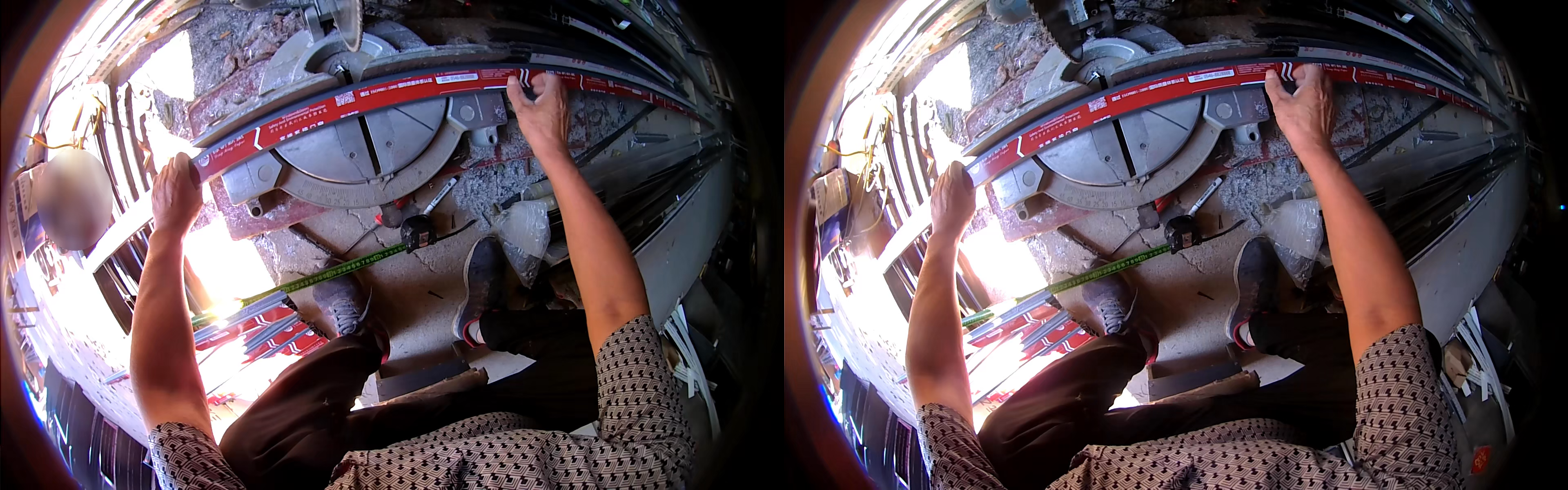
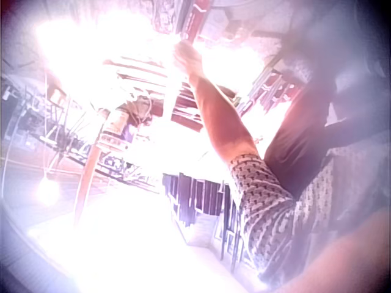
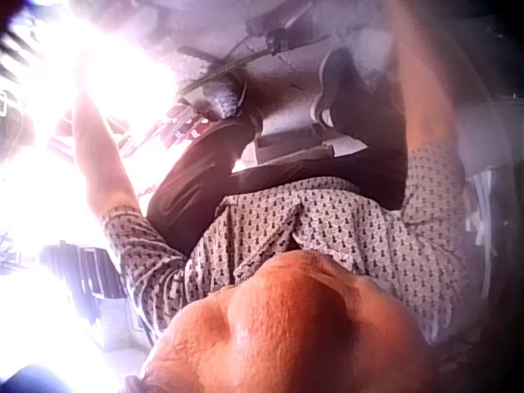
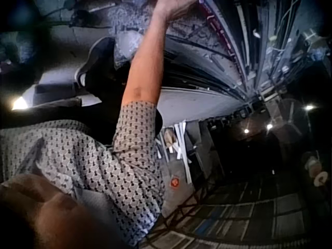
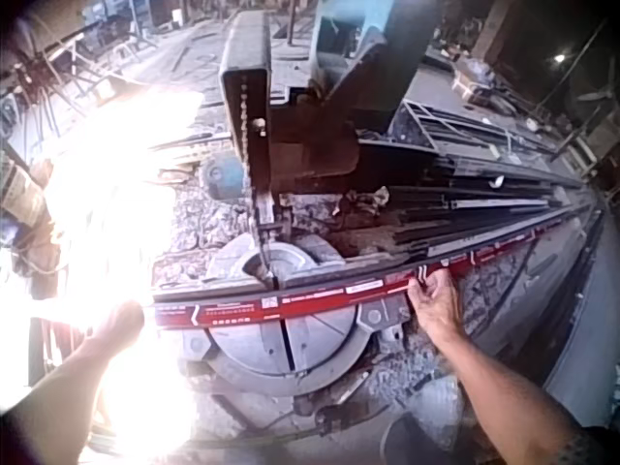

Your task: The person measures and marks red metal profiles with a tape measure and marker, then cuts them using a chop saw. The person repeats this process for multiple pieces, stacking the cut sections on the floor.

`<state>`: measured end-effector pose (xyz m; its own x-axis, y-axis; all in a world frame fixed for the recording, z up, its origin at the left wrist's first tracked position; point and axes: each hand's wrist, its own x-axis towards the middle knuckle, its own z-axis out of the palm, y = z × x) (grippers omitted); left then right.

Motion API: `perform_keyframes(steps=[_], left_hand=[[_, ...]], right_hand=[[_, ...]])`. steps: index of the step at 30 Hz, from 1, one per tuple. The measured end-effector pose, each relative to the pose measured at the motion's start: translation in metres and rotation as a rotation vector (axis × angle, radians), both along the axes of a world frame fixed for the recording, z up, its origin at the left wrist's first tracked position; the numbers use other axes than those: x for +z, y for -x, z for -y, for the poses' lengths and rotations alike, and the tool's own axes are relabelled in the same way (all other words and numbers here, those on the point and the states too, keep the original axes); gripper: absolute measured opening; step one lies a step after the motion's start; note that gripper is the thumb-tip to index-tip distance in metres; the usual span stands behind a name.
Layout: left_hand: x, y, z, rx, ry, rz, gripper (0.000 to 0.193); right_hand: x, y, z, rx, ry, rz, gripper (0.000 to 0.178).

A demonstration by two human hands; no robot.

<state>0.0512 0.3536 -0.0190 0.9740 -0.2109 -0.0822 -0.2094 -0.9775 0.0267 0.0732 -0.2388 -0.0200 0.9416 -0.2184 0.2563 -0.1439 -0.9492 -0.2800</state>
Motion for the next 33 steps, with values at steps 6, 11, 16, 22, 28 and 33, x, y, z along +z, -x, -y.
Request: perform_keyframes(steps=[6, 11, 16, 22, 28, 33], left_hand=[[0.003, -0.003, 0.008, 0.013, -0.013, -0.042, 0.006], [-0.001, -0.001, 0.001, 0.037, -0.007, -0.035, 0.005], [-0.002, -0.001, 0.000, -0.013, 0.006, -0.016, 0.007], [-0.003, -0.001, -0.002, -0.009, 0.012, -0.031, 0.007], [-0.005, -0.002, -0.005, -0.019, 0.003, -0.028, 0.009], [-0.006, -0.001, -0.006, -0.024, 0.003, -0.026, 0.009]], right_hand=[[0.029, -0.027, 0.004, 0.458, 0.200, -0.099, 0.083], [0.035, -0.045, 0.004, 0.575, 0.269, -0.329, 0.089], [0.031, -0.046, 0.005, 0.595, 0.237, -0.309, 0.091], [0.020, -0.044, 0.003, 0.585, 0.160, -0.230, 0.088], [0.010, -0.040, 0.002, 0.536, 0.143, -0.191, 0.087], [0.012, -0.041, 0.002, 0.565, 0.108, -0.178, 0.086]])
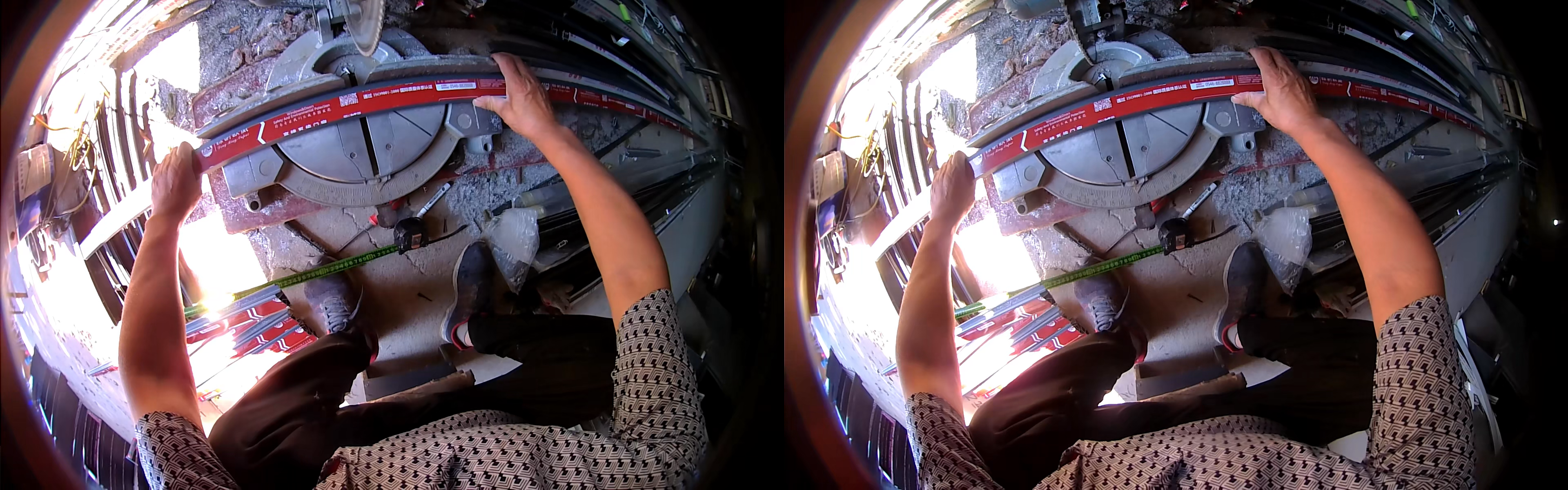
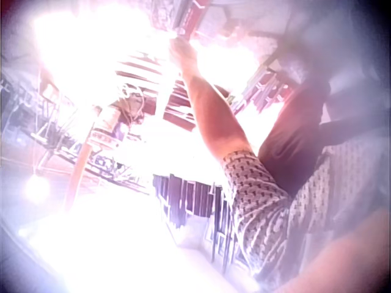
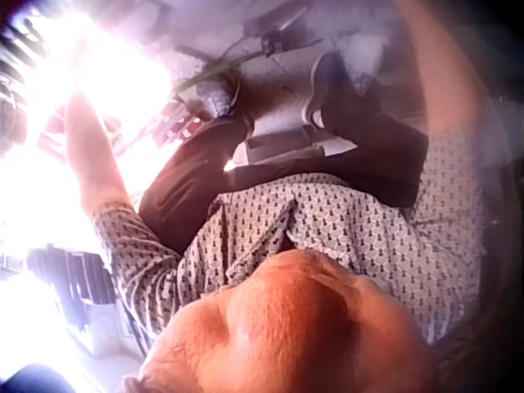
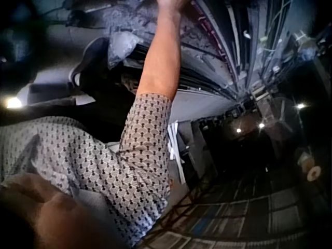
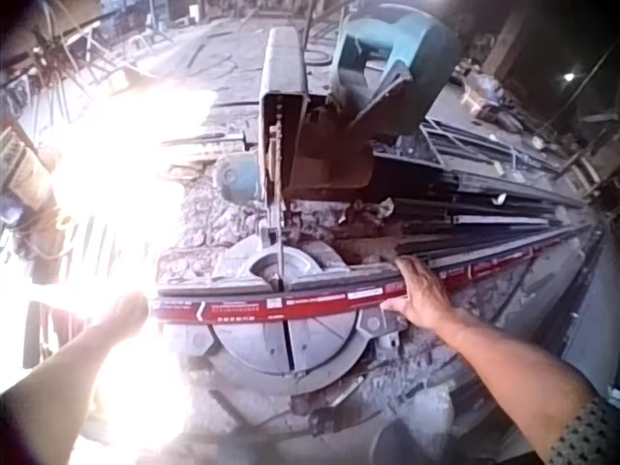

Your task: The person measures and marks red metal profiles with a tape measure and marker, then cuts them using a chop saw. The person repeats this process for multiple pieces, stacking the cut sections on the floor.

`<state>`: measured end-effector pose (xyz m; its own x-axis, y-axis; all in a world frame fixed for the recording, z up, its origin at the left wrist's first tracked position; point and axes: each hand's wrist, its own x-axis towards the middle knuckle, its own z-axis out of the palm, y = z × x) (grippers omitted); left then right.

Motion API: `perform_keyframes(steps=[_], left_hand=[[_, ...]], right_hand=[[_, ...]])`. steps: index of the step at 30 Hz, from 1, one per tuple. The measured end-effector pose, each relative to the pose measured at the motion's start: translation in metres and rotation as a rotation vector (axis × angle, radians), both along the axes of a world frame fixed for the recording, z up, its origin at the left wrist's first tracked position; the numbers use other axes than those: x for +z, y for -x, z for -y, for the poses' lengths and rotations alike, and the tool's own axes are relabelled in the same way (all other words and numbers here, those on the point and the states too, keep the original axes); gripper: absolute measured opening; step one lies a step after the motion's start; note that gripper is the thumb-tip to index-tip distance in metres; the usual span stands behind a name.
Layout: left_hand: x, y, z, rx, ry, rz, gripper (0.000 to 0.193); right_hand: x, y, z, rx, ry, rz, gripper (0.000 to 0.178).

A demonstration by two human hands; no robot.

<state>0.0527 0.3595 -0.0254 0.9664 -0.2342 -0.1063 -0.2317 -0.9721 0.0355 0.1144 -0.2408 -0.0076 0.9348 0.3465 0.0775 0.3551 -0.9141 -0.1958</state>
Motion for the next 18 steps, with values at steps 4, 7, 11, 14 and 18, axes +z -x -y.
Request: perform_keyframes(steps=[4, 7, 11, 14, 18], left_hand=[[-0.002, -0.001, 0.000, 0.002, 0.002, 0.005, 0.010], [-0.002, -0.003, -0.004, -0.009, -0.003, -0.019, 0.010], [-0.003, -0.001, -0.002, 0.021, -0.015, -0.019, 0.009], [-0.002, -0.001, -0.001, 0.014, -0.010, -0.019, 0.008], [-0.001, -0.002, 0.000, 0.021, -0.018, -0.017, 0.008]], right_hand=[[-0.002, 0.002, -0.002, -0.030, 0.035, 0.023, 0.086], [0.001, 0.002, -0.004, -0.035, 0.027, 0.014, 0.085], [0.007, 0.003, -0.008, -0.036, 0.017, 0.001, 0.085], [0.009, 0.005, -0.008, -0.035, 0.016, 0.011, 0.085], [0.008, 0.004, -0.008, -0.034, 0.010, 0.009, 0.085]])
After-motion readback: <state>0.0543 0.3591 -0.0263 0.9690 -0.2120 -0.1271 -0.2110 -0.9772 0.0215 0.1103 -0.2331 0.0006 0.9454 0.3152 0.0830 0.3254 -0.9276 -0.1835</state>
